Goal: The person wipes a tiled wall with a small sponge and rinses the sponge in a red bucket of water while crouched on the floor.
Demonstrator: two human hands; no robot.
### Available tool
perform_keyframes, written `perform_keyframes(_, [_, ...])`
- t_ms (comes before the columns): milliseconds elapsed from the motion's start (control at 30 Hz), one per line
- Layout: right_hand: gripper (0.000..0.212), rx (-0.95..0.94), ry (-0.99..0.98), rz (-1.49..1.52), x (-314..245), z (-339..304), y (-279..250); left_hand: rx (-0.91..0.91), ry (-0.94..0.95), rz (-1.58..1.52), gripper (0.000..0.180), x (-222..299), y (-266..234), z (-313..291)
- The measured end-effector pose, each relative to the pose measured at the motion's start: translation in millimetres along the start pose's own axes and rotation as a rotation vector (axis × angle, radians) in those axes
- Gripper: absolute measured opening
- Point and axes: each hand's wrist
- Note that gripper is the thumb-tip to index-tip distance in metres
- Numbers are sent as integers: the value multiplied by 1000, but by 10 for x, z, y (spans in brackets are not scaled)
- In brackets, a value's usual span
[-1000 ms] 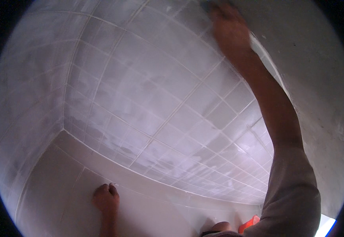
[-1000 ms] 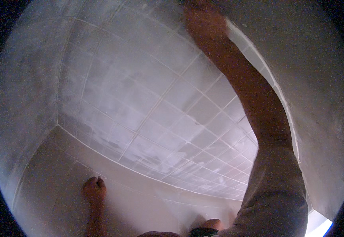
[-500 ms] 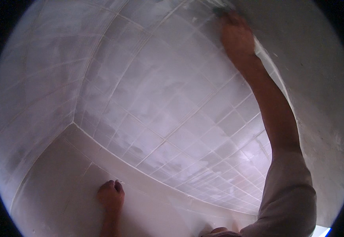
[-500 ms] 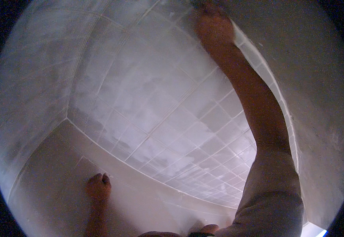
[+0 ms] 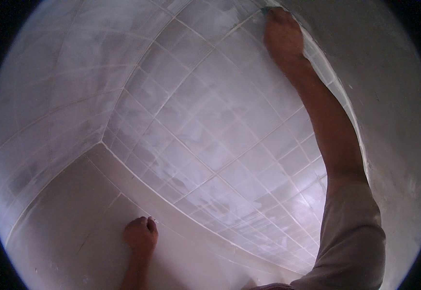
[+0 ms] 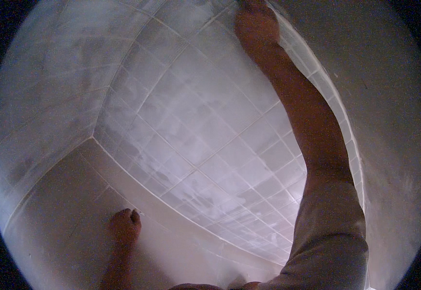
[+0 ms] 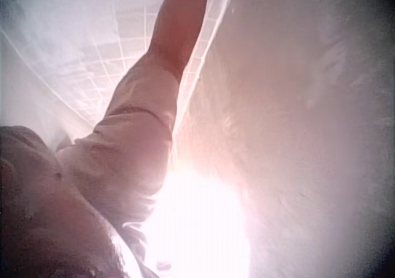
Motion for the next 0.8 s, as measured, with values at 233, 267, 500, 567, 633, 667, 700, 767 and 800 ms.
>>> perform_keyframes(233, [41,-187,186,-42,-353,959,484,33,33,-46,27,29,104,6])
perform_keyframes(267, [41,-185,187,-43,-289,795,545,36,34,-46,27,25,77,12])
perform_keyframes(500, [40,-157,80,-26,-274,1015,414,-18,-22,-80,26,11,81,-6])
perform_keyframes(567, [40,-304,118,0,-424,1046,461,-34,-27,-60,26,17,145,-41])
perform_keyframes(633, [39,-159,116,-63,-438,1075,496,4,16,-59,26,9,110,-4])
perform_keyframes(667, [39,-158,115,-62,-415,1013,570,4,15,-60,26,15,89,-17])
perform_keyframes(700, [39,-103,10,1,-284,897,735,-27,7,-83,26,56,61,-2])
perform_keyframes(767, [39,-48,-88,84,-255,895,764,-63,-13,-89,26,21,30,-11])
perform_keyframes(800, [40,-80,-1,57,-259,1002,654,-40,-19,-73,26,-3,48,-21])
Point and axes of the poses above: each hand's wrist, its own z-axis towards the middle knuckle, its own y-axis out of the palm, x = y × z, and after that the axes turned 1 degree about z, right-handed
